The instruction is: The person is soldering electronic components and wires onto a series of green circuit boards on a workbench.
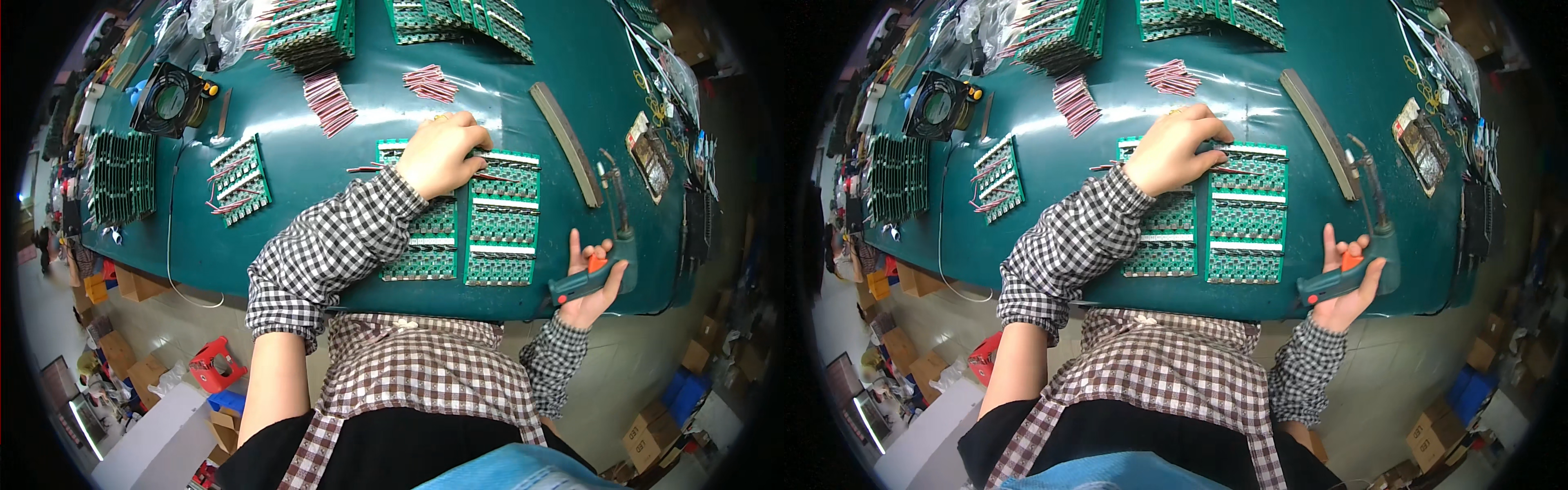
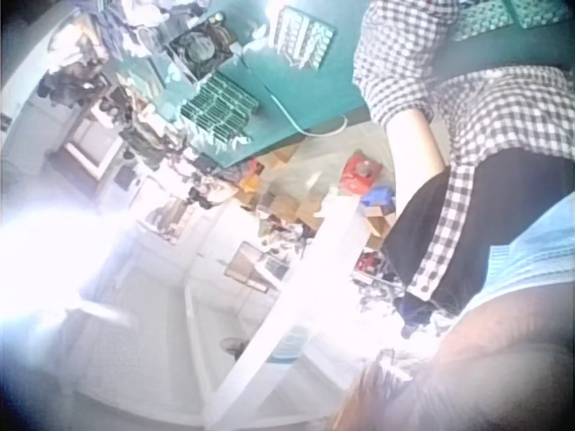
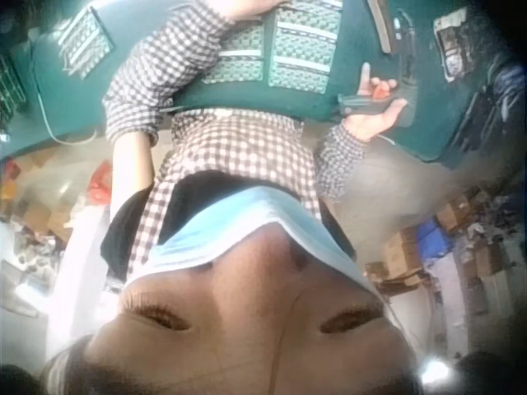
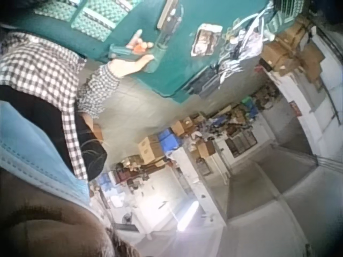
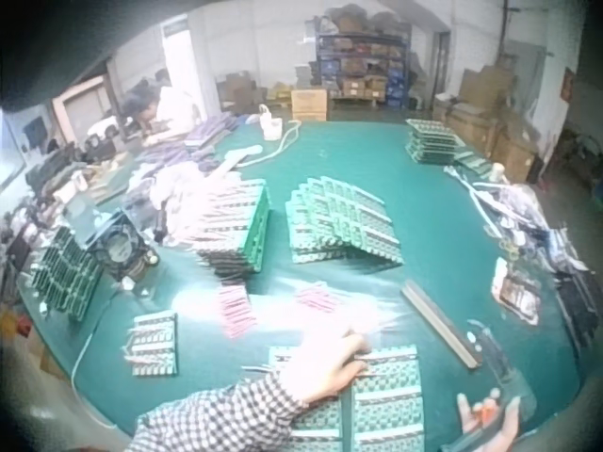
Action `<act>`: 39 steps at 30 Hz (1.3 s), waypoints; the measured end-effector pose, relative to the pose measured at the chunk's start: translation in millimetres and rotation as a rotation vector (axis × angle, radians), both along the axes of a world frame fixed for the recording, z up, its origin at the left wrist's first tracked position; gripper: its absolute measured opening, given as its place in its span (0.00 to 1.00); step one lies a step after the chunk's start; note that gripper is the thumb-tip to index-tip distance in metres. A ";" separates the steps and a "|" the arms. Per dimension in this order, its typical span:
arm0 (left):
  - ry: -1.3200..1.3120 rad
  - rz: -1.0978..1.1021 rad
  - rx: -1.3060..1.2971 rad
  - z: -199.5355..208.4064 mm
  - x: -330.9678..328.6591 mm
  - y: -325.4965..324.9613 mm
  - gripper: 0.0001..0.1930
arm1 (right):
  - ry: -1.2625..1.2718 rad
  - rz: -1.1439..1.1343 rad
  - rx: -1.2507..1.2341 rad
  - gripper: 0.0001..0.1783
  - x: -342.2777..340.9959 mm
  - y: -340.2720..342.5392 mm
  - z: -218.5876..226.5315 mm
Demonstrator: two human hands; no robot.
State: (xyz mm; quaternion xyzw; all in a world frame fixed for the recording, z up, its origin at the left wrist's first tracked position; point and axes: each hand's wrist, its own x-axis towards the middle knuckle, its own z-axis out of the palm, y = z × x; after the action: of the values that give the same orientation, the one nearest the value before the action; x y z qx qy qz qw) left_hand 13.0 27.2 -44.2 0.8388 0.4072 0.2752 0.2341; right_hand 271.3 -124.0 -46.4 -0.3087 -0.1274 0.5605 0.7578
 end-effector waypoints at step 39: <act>-0.953 0.147 -0.504 126.0 -37.0 -28.2 0.09 | -0.199 0.311 0.150 0.20 -80.9 88.1 179.3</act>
State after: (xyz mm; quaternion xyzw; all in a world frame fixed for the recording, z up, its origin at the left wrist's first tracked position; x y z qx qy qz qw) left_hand -24.0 -1.0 81.8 0.5086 0.3669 0.5343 0.5668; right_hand 190.4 -35.9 132.9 -0.2819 -0.2894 0.6265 0.6665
